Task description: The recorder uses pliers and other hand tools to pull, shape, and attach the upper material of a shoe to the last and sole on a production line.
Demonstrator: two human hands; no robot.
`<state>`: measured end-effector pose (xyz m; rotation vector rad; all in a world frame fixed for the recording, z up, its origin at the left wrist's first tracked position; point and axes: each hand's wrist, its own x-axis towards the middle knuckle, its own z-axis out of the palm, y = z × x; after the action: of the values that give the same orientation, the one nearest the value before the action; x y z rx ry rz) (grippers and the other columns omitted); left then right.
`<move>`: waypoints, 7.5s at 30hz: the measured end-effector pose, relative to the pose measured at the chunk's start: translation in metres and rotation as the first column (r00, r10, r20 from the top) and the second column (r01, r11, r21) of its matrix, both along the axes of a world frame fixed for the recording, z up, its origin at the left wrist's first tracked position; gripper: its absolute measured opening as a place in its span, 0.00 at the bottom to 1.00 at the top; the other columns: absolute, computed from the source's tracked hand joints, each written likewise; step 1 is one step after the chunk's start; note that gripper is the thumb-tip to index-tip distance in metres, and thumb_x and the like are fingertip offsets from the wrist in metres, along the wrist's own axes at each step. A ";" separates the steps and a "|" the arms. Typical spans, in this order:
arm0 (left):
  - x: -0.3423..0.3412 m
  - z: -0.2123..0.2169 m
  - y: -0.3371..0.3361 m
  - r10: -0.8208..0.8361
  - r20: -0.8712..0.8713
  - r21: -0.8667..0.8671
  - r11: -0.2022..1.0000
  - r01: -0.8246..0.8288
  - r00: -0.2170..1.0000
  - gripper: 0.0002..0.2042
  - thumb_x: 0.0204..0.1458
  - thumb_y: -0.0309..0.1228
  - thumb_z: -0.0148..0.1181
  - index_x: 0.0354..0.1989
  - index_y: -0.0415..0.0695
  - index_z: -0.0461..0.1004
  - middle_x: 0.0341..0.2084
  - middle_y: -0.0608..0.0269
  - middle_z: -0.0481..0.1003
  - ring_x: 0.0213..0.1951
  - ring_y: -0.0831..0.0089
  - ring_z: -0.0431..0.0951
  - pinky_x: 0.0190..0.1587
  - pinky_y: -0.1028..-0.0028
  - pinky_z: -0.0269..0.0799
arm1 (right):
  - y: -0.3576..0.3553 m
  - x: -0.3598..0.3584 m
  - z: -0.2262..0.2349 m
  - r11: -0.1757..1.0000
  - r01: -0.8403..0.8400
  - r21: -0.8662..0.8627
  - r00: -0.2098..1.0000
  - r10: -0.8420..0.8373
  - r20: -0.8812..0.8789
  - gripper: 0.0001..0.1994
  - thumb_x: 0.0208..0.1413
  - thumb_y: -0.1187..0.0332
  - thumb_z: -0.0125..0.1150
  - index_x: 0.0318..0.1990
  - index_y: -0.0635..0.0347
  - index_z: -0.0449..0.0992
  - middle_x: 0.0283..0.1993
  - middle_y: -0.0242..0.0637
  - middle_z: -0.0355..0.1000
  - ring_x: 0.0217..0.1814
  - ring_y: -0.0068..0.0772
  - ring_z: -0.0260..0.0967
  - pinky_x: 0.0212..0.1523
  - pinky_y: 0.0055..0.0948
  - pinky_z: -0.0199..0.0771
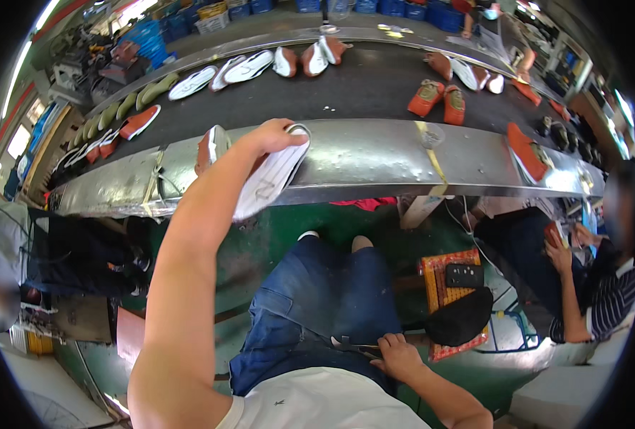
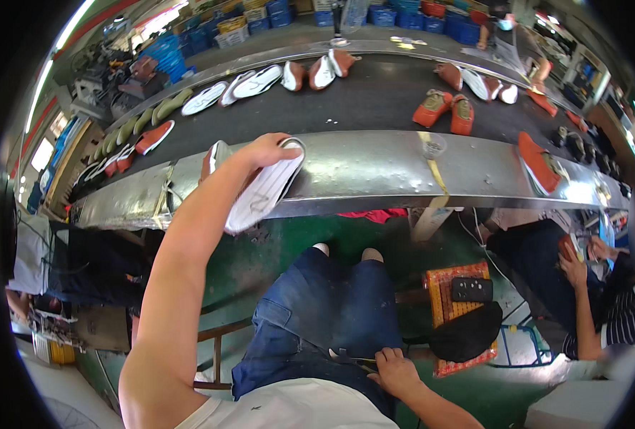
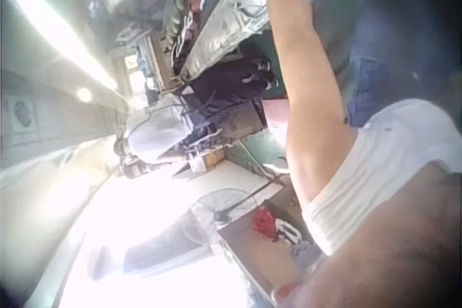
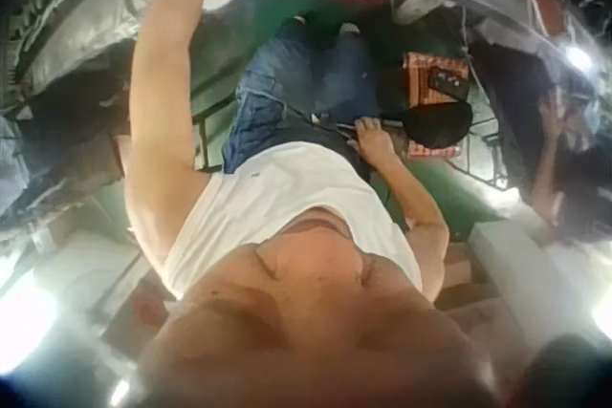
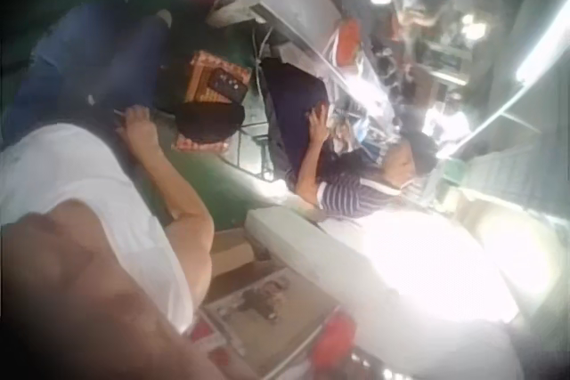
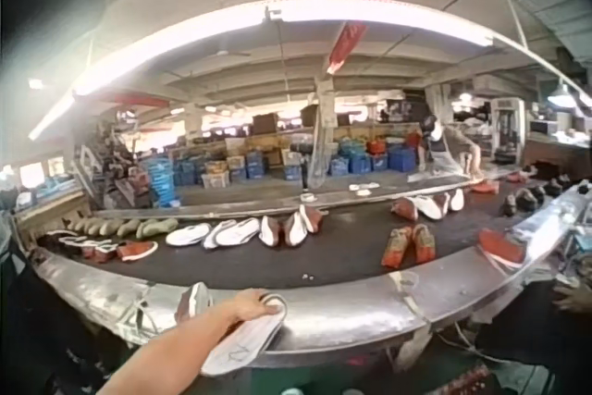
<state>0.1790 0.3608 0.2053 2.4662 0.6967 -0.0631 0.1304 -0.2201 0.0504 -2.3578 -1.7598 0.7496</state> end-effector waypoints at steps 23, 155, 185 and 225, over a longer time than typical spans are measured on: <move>-0.194 -0.178 -0.275 0.221 0.523 -0.566 0.812 0.142 0.823 0.30 0.68 0.43 0.53 0.73 0.46 0.52 0.71 0.51 0.51 0.71 0.61 0.56 0.72 0.64 0.52 | 0.073 0.019 0.076 0.944 0.236 -0.231 0.489 -0.321 -0.811 0.16 0.68 0.66 0.55 0.57 0.66 0.75 0.43 0.36 0.80 0.44 0.21 0.75 0.47 0.25 0.74; -0.153 -0.188 -0.249 0.273 0.375 -0.784 0.603 0.146 0.886 0.28 0.61 0.27 0.62 0.70 0.48 0.63 0.61 0.58 0.69 0.62 0.68 0.70 0.65 0.68 0.67 | 0.100 0.031 -0.034 0.851 0.326 0.412 0.918 -0.181 -0.353 0.12 0.62 0.68 0.61 0.49 0.66 0.74 0.37 0.52 0.78 0.37 0.57 0.77 0.39 0.47 0.77; -0.124 -0.192 -0.273 0.025 0.125 -0.858 0.505 0.095 0.992 0.27 0.60 0.37 0.66 0.65 0.39 0.69 0.58 0.56 0.75 0.59 0.67 0.73 0.62 0.64 0.70 | 0.077 0.029 -0.055 0.746 0.634 0.203 0.675 -0.406 -0.615 0.21 0.60 0.57 0.63 0.49 0.69 0.74 0.42 0.50 0.79 0.46 0.44 0.79 0.50 0.38 0.76; -0.193 -0.196 -0.345 0.098 0.029 -0.775 0.631 -0.040 0.995 0.55 0.48 0.24 0.71 0.78 0.39 0.33 0.73 0.46 0.56 0.72 0.61 0.59 0.72 0.70 0.52 | 0.015 0.048 0.037 0.991 0.064 0.118 0.970 -0.034 -0.242 0.27 0.58 0.70 0.61 0.65 0.69 0.66 0.58 0.57 0.71 0.60 0.58 0.70 0.62 0.42 0.71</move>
<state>-0.0138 0.0161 0.0096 1.5859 0.5665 -0.2047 0.1784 -0.2050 0.0871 -2.1214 -1.5939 0.8499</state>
